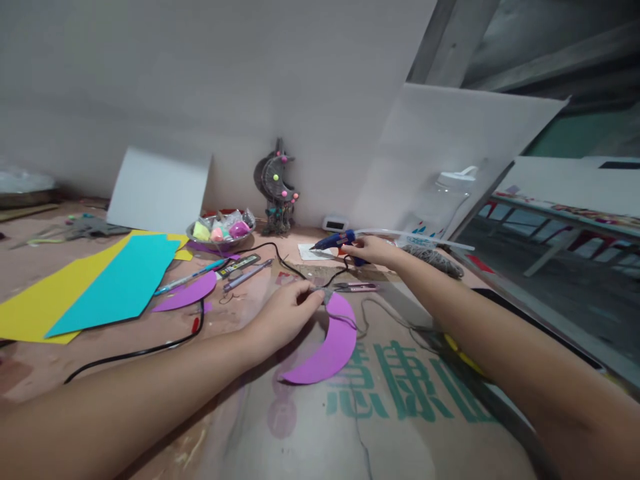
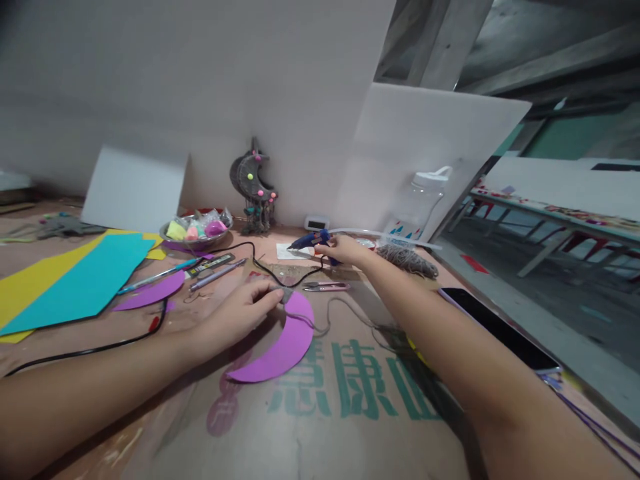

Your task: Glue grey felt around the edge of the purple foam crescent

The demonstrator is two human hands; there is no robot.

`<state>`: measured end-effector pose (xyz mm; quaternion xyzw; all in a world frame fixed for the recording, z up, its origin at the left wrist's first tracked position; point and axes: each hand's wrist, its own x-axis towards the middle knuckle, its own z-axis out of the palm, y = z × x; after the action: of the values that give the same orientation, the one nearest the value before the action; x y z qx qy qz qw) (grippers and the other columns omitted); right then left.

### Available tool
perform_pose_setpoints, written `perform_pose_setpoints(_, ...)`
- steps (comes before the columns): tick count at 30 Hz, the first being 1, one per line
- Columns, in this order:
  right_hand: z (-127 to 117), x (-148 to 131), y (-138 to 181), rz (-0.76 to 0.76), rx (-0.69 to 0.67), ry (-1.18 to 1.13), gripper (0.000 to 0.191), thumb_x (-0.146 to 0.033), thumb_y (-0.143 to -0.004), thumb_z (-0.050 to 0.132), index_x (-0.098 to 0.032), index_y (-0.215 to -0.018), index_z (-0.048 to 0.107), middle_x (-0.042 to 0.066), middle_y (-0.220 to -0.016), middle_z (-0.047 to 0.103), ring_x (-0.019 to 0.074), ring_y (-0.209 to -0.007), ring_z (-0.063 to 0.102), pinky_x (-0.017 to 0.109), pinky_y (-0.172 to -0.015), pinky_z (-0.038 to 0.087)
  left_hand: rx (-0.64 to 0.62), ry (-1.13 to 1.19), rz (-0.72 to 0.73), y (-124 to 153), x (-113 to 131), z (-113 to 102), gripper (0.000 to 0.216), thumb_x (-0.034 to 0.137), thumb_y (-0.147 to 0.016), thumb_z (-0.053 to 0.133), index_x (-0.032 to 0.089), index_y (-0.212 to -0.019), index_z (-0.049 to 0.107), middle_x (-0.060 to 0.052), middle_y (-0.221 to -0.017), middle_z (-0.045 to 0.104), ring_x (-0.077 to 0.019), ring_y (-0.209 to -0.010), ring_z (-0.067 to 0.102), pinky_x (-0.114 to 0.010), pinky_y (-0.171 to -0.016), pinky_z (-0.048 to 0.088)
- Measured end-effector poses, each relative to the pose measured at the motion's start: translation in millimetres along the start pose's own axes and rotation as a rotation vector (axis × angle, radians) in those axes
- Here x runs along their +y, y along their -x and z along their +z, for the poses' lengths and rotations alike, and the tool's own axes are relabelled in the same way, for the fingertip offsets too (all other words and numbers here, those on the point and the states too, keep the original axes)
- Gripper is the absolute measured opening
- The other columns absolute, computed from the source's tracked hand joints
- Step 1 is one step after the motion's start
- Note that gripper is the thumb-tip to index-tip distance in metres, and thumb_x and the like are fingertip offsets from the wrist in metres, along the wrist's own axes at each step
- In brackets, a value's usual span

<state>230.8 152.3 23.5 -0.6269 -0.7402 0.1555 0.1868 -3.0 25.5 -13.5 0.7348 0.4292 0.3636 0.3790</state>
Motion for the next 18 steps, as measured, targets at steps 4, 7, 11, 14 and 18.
perform_pose_setpoints(4,-10,-15,41,-0.071,0.078,0.07,0.034,-0.043,-0.077,0.061,-0.017,-0.099,0.067,0.01,-0.101,0.068,0.0241,-0.091,0.06,0.03,-0.076,0.044,-0.003,0.011,0.023,1,1,-2,0.025,0.034,-0.085,0.041,0.018,-0.067,0.047,0.002,-0.065,0.048,-0.015,-0.068,0.049,-0.026,-0.062,0.034)
perform_pose_setpoints(7,-5,-30,84,-0.237,0.002,-0.125,0.037,-0.044,-0.086,0.049,-0.019,-0.11,0.063,0.009,-0.107,0.066,0.0197,-0.091,0.061,0.029,-0.075,0.048,0.027,-0.004,0.038,1,3,-2,0.025,0.034,-0.085,0.042,0.018,-0.068,0.049,0.001,-0.066,0.051,-0.0156,-0.068,0.049,-0.026,-0.062,0.035)
perform_pose_setpoints(11,7,-44,133,-0.073,-0.213,-0.473,0.055,-0.048,-0.083,0.051,-0.024,-0.133,0.042,0.01,-0.113,0.063,0.0073,-0.046,0.051,0.023,-0.038,0.041,0.034,0.028,0.055,2,6,-3,0.024,0.033,-0.086,0.042,0.018,-0.069,0.051,0.001,-0.065,0.051,-0.0146,-0.065,0.048,-0.025,-0.061,0.036)
perform_pose_setpoints(14,11,-48,150,0.065,-0.374,-0.561,0.068,-0.045,-0.079,0.058,-0.028,-0.139,0.03,0.008,-0.111,0.063,0.0049,-0.038,0.047,0.022,-0.03,0.032,0.058,0.02,0.047,3,8,-3,0.025,0.033,-0.085,0.043,0.018,-0.066,0.05,0.002,-0.063,0.049,-0.0136,-0.063,0.047,-0.025,-0.059,0.035)
perform_pose_setpoints(18,9,-45,149,0.029,-0.425,-0.511,0.066,-0.037,-0.079,0.06,-0.022,-0.136,0.033,-0.004,-0.063,0.06,0.0093,-0.038,0.047,0.022,-0.033,0.032,0.075,0.008,0.01,4,7,-3,0.027,0.035,-0.086,0.043,0.018,-0.066,0.049,0.002,-0.062,0.052,-0.0138,-0.061,0.049,-0.026,-0.058,0.036)
